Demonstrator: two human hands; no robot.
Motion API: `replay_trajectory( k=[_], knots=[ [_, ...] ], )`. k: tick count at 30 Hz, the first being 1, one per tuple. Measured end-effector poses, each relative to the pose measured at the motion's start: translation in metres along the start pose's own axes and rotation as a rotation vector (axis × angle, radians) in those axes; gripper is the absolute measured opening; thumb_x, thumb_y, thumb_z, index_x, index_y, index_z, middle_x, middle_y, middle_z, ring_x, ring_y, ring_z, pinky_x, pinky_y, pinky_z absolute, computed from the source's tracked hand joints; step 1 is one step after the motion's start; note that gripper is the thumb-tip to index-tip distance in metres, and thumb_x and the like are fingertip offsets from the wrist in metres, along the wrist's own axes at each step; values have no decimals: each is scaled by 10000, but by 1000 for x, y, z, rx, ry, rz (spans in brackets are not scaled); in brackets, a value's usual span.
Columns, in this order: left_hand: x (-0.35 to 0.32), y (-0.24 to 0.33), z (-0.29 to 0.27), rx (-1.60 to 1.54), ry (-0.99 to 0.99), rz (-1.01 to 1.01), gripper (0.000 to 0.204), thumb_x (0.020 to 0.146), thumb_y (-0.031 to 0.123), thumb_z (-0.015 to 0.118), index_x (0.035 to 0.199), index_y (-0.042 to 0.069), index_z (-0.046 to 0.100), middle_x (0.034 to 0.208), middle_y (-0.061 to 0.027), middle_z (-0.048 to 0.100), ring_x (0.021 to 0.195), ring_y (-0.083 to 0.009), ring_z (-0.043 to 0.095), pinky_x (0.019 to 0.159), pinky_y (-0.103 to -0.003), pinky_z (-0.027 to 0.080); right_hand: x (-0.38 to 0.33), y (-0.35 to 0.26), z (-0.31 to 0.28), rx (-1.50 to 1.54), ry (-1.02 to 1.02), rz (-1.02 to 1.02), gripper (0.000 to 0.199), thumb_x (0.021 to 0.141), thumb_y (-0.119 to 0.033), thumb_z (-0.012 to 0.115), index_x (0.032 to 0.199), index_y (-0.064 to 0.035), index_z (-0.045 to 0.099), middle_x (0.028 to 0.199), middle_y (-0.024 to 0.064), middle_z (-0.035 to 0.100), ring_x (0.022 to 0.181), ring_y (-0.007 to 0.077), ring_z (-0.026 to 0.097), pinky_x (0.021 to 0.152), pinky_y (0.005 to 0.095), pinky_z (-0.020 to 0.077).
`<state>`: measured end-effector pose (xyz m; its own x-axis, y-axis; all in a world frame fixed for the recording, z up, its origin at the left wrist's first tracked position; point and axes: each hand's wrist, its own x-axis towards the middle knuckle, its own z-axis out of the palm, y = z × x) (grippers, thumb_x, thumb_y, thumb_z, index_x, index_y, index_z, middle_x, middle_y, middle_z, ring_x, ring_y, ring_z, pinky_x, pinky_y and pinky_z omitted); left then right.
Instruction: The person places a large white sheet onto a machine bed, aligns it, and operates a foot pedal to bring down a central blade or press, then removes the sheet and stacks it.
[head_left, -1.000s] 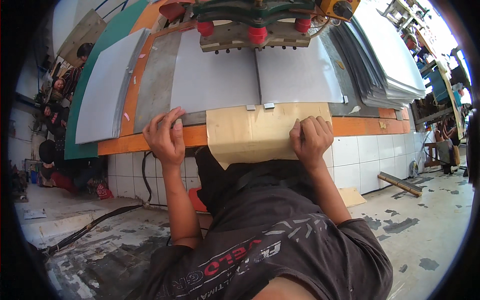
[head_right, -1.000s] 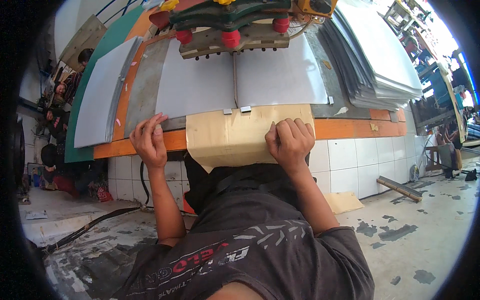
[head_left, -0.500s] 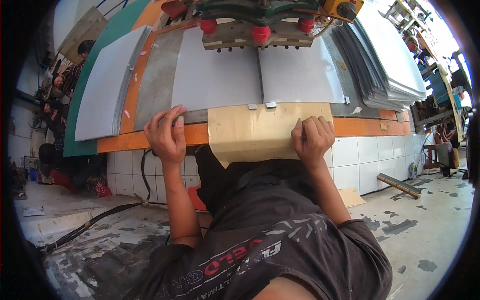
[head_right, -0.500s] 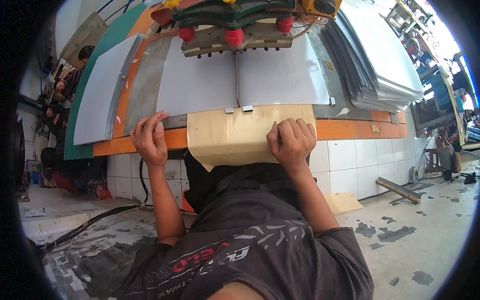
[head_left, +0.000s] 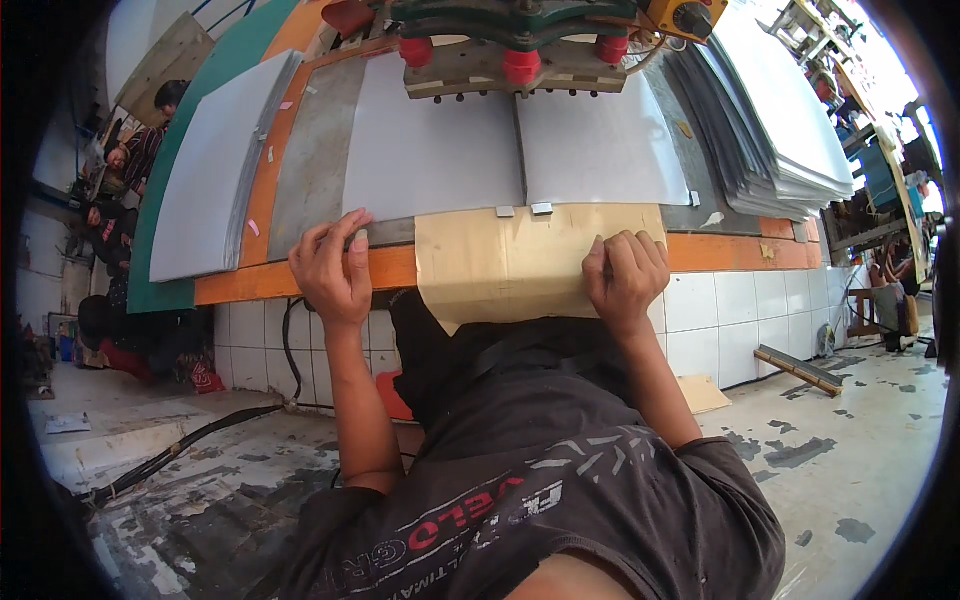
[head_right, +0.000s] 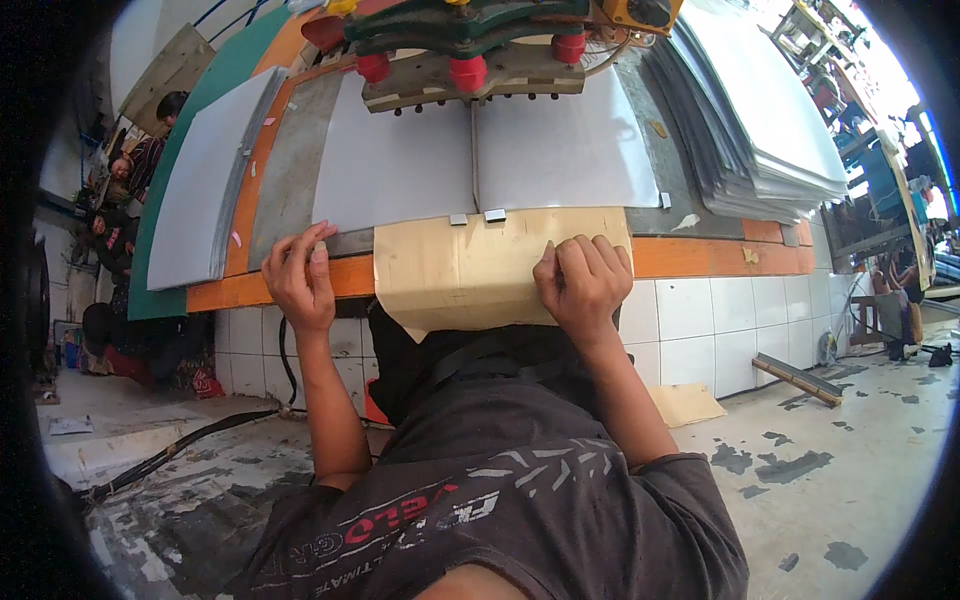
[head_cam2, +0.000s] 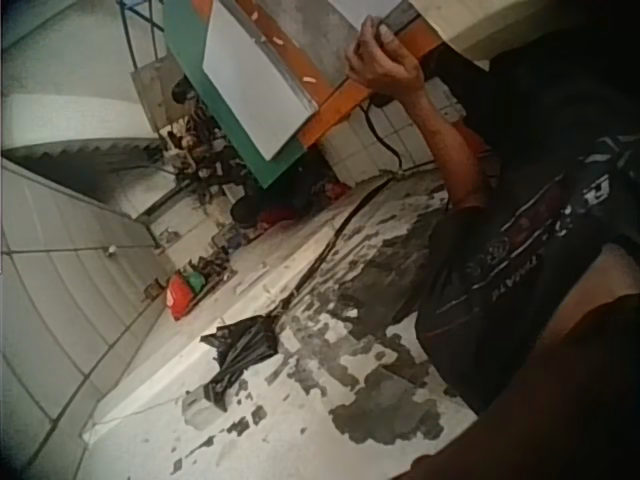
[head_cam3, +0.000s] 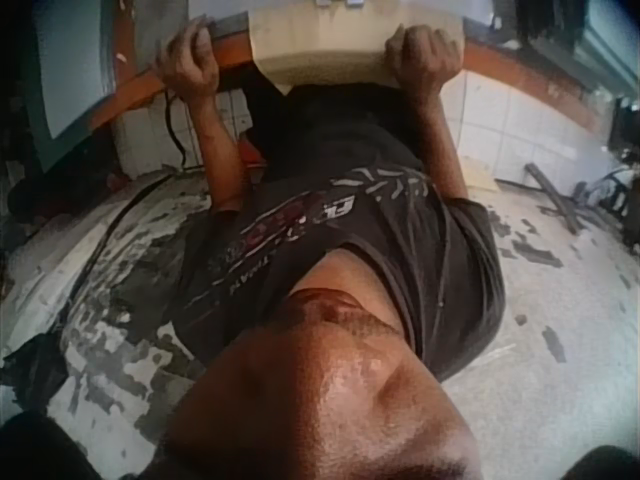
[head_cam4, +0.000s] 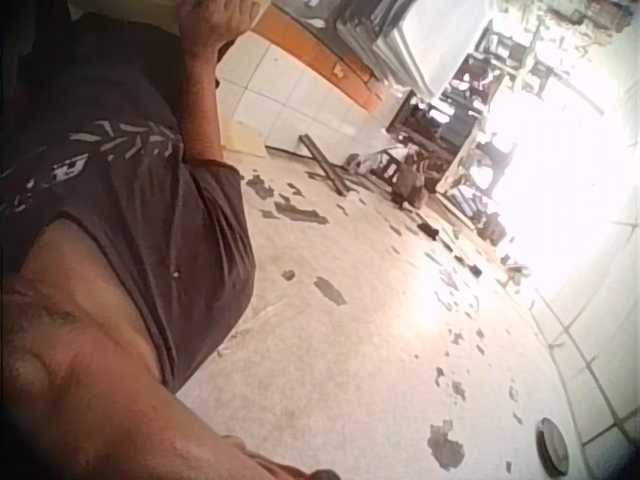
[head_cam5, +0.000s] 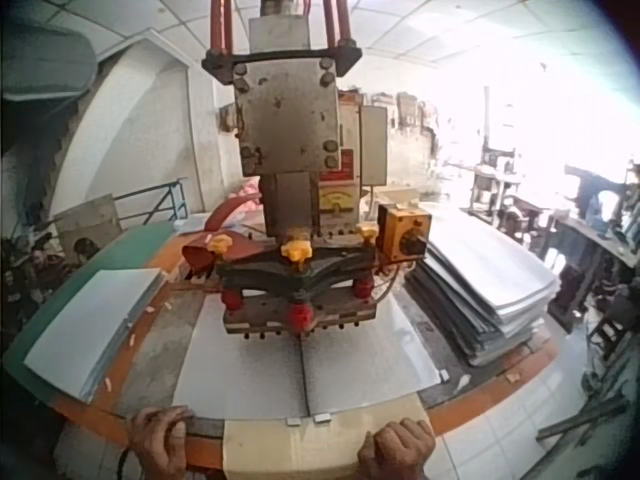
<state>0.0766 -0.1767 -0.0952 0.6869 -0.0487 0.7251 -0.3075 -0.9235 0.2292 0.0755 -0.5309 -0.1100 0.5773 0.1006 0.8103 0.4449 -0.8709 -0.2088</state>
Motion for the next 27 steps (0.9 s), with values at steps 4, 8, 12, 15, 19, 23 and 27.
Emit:
replay_trajectory(
  k=[4, 8, 12, 15, 19, 23, 27],
  knots=[
    [0, 1, -1, -2, -11, -11, 329, 1050, 310, 503, 1177, 126, 745, 1058, 28, 788, 1016, -192, 612, 948, -369, 378, 0, 0, 0, 2, 2, 3, 238, 787, -90, 695, 672, -112, 488, 617, 35, 496, 565, 229, 484, 559, 383, 322],
    [-1, 1, 0, -1, -7, -11, 331, 1051, 314, 503, 1180, 128, 744, 1062, 30, 788, 998, -194, 602, 943, -369, 377, -1, 0, -1, 3, -3, 4, 230, 788, -93, 697, 677, -108, 495, 622, 38, 502, 569, 231, 489, 562, 384, 325],
    [0, 1, -1, 2, -12, -11, 328, 1050, 310, 505, 1184, 128, 743, 1061, 29, 787, 984, -193, 594, 935, -367, 374, -1, -1, -2, -4, -5, 4, 229, 788, -92, 695, 677, -108, 495, 623, 39, 501, 570, 230, 489, 564, 383, 326],
    [0, 1, -1, 3, -12, -18, 326, 1049, 308, 506, 1183, 128, 743, 1060, 29, 787, 979, -192, 593, 930, -366, 373, 0, -1, 0, 0, -9, 2, 234, 786, -91, 695, 676, -108, 489, 621, 40, 498, 568, 231, 485, 565, 384, 323],
    [1, 1, -1, 4, -8, -8, 325, 1048, 309, 509, 1177, 126, 744, 1062, 30, 787, 971, -194, 591, 921, -366, 373, 0, 0, 0, 0, -1, 1, 243, 781, -86, 693, 672, -109, 477, 618, 40, 491, 564, 233, 477, 564, 386, 317],
    [0, 1, -1, -2, -6, -6, 320, 1046, 306, 512, 1173, 124, 744, 1064, 31, 786, 968, -198, 589, 919, -363, 375, 1, -1, 0, 1, 2, 1, 240, 774, -79, 695, 672, -109, 479, 618, 39, 495, 566, 233, 479, 564, 385, 319],
    [0, 2, 0, -10, -5, -6, 313, 1045, 303, 519, 1170, 126, 745, 1064, 34, 786, 967, -199, 584, 922, -363, 380, 0, -1, -1, -3, 2, 6, 239, 770, -77, 697, 671, -109, 482, 620, 38, 501, 569, 233, 484, 565, 384, 323]
  ],
)
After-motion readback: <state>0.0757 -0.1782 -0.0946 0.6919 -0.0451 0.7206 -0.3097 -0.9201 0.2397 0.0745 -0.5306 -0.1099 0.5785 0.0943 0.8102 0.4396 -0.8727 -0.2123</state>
